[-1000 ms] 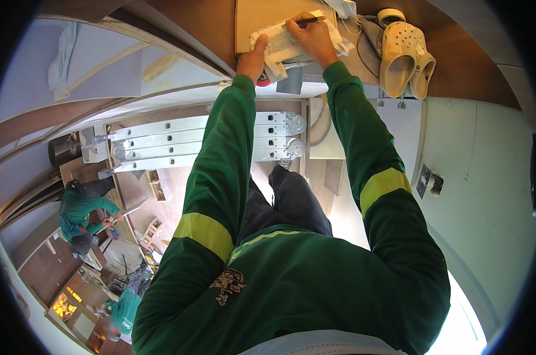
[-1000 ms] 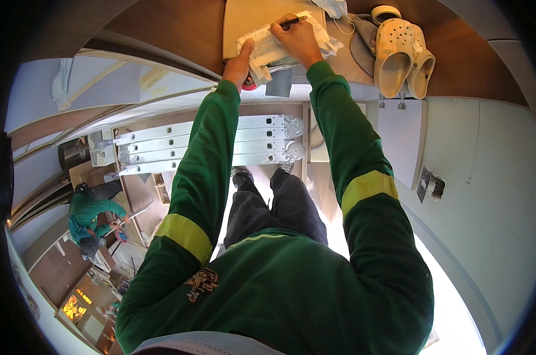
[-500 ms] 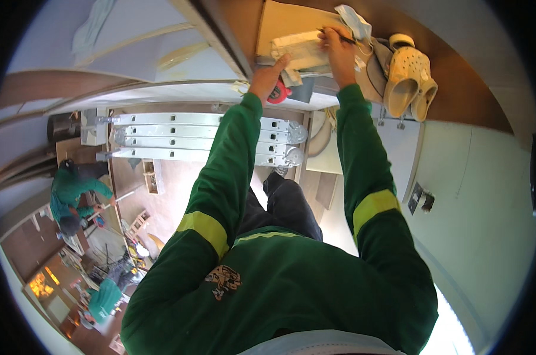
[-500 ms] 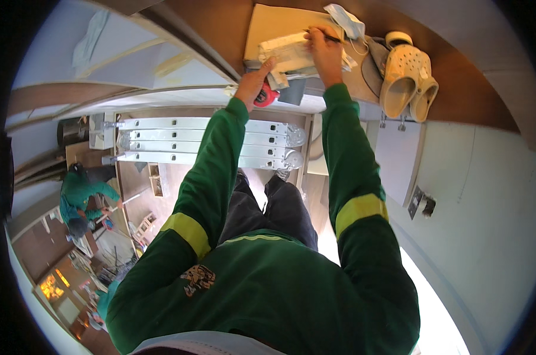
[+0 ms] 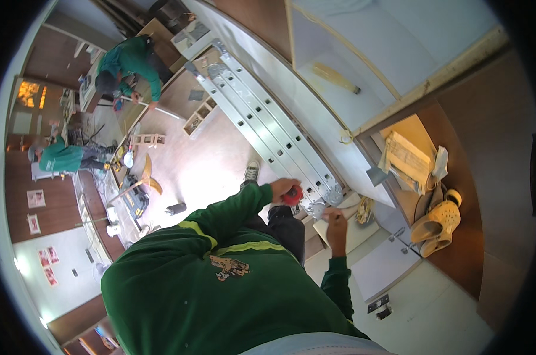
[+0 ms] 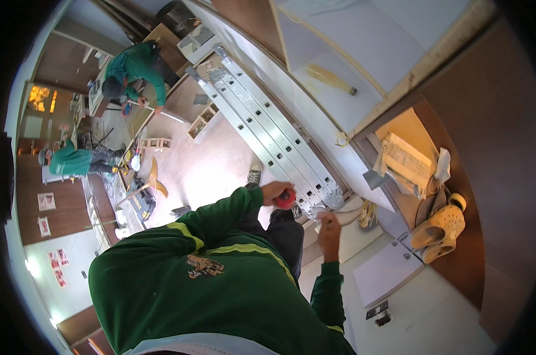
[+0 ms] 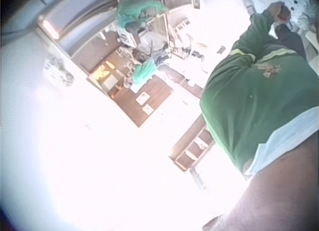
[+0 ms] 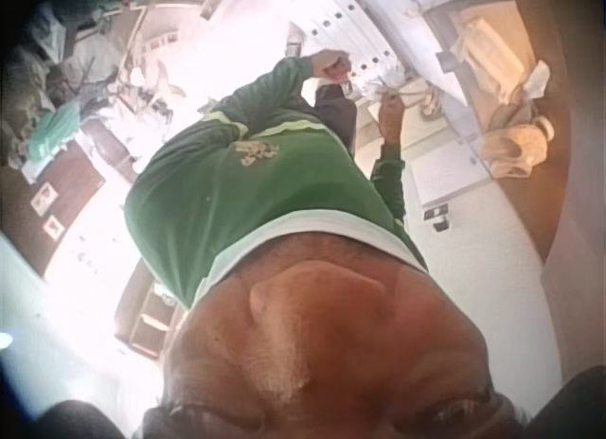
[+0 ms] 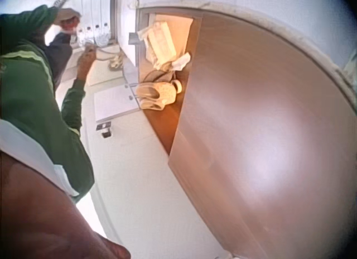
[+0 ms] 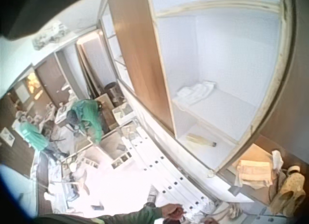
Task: The person measures the interior dimensions of a wall-mounted cabinet using a tape measure and records the values on a notepad. They measure the height, width, and depth of the cabinet compartments multiple times to ensure accuracy.
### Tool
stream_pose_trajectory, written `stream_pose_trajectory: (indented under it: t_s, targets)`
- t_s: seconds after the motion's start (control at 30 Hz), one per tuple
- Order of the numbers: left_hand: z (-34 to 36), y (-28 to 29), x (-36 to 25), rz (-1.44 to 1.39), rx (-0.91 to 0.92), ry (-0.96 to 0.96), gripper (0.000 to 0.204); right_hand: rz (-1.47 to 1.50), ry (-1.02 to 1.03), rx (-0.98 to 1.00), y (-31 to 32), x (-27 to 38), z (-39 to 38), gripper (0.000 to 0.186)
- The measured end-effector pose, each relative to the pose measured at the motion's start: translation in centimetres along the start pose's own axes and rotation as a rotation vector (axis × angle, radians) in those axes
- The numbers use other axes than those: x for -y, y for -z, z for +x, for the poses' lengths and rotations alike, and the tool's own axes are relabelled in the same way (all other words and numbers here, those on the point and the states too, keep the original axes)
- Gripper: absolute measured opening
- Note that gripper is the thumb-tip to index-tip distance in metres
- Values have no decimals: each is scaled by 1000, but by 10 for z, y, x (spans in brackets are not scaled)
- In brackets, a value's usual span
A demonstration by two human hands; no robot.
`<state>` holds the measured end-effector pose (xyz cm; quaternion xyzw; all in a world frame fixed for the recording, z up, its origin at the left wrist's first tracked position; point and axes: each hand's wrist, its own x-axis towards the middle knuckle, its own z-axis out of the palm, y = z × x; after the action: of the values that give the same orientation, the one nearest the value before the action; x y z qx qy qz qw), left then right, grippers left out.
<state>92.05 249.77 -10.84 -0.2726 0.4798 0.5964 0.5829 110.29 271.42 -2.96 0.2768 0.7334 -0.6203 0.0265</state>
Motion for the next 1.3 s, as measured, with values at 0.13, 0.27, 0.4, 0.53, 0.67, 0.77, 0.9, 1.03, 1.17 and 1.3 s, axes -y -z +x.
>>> stream_pose_trajectory:
  t_s: [0.13, 0.27, 0.4, 0.53, 0.67, 0.77, 0.9, 1.03, 1.17, 1.3]
  targets:
    - [-62, 22, 37, 136, 67, 59, 29, -213, 241, 100, -65, 12, -7, 39]
    - [-63, 34, 58, 81, 277, -8, 26, -379, 133, 343, -111, 45, -12, 54]
    - [-64, 69, 39, 749, 465, -459, 31, -145, -55, 337, -142, 66, -13, 56]
    - [-118, 97, 17, 506, 674, -457, 43, 71, -270, 400, -154, 123, -26, 50]
    - [-165, 118, 9, 63, 572, -148, 46, 105, -180, 402, -189, 121, -30, 45]
    - [-197, 125, -9, 79, 495, -196, 45, -55, 30, 345, -213, 125, -23, 53]
    - [-210, 128, -35, 170, 422, -173, 46, -158, 1, 321, -213, 166, -31, 53]
    - [-226, 87, -38, 40, 478, -270, 48, 86, 178, 97, -213, 164, -39, 45]
    - [-203, 61, -53, 99, 513, -351, 53, 159, 221, -16, -185, 181, -23, 40]
    - [-217, 7, -53, 103, 473, -330, 48, 192, 96, -89, -149, 173, -16, 35]
